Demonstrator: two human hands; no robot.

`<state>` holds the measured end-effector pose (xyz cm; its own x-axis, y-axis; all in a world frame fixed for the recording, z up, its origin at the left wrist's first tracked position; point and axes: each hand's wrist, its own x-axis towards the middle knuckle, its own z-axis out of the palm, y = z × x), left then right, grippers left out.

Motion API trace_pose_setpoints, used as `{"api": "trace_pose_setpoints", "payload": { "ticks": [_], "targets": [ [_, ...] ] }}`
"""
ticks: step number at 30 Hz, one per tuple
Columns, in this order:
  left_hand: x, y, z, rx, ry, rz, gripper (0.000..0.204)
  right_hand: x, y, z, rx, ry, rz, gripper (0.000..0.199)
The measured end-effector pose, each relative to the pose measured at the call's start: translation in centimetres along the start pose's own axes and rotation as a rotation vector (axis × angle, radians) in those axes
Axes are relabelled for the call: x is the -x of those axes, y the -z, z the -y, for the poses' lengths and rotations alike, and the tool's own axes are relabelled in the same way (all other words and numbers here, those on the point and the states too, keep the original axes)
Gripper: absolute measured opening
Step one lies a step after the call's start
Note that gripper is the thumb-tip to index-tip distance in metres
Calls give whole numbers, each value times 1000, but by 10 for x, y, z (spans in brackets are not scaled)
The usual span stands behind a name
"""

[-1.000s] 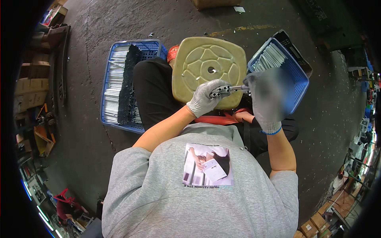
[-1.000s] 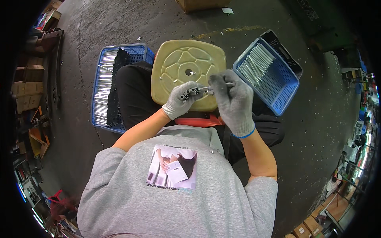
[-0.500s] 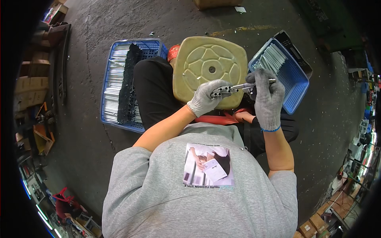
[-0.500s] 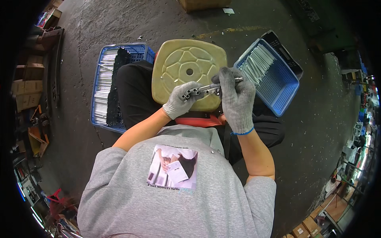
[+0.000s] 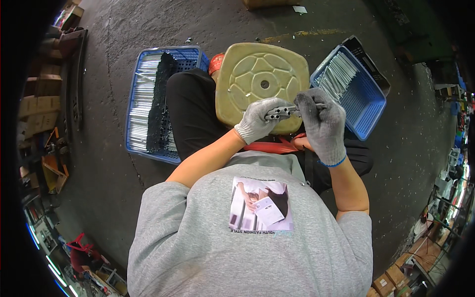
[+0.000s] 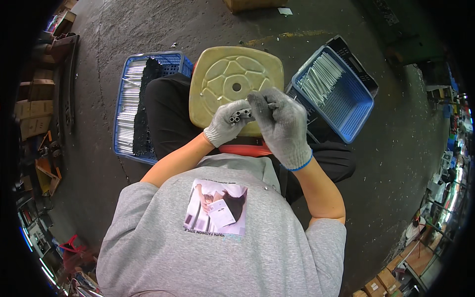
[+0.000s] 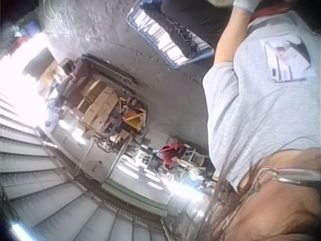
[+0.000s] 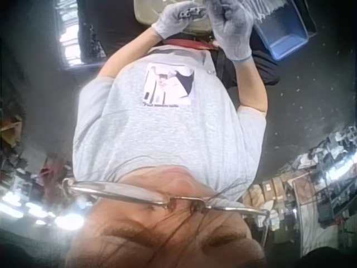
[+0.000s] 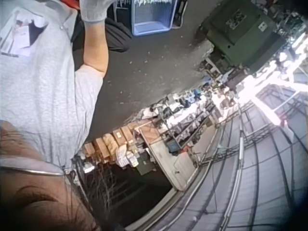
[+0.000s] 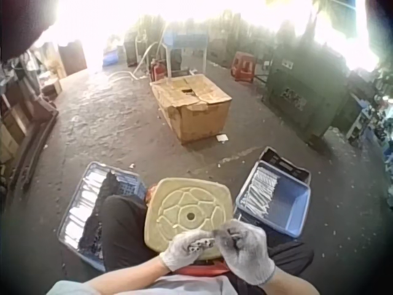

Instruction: The recorder is assembling small metal hardware components by manually inserting metal pins into brackets while sitting on a stool.

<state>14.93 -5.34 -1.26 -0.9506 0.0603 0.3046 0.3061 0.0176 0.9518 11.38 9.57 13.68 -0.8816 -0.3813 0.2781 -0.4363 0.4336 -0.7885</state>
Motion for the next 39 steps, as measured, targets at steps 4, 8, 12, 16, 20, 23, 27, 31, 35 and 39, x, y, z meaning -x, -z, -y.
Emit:
{"api": "trace_pose_setpoints", "payload": {
  "ticks": [4,8,12,16,20,23,27,31,35,39],
  "targets": [
    [0,2,0,-23,41,16,40,1,-3,4,-65,-58,-144,28],
    [-2,3,-7,-54,17,0,40,3,0,9,-235,-116,-290,27],
    [-6,3,-12,-75,3,24,40,8,4,6,-295,-261,-279,28],
    [-4,5,-12,-93,11,37,40,12,1,-1,-305,-392,-202,28],
    [-4,5,-9,-95,10,34,40,13,-2,-2,-298,-391,-213,26],
    [-4,4,-8,-87,-8,22,40,14,-4,3,-263,-190,-201,18],
    [-3,3,-8,-81,-11,20,40,9,-3,5,-109,-2,-146,13],
    [-3,4,-7,-87,-16,5,39,7,-1,5,17,110,-81,9],
    [-3,3,-5,-93,-41,9,39,11,-2,5,-9,46,-84,7],
    [-2,2,-6,-56,-42,-16,40,12,-5,4,-73,11,-125,8]
  ]
}}
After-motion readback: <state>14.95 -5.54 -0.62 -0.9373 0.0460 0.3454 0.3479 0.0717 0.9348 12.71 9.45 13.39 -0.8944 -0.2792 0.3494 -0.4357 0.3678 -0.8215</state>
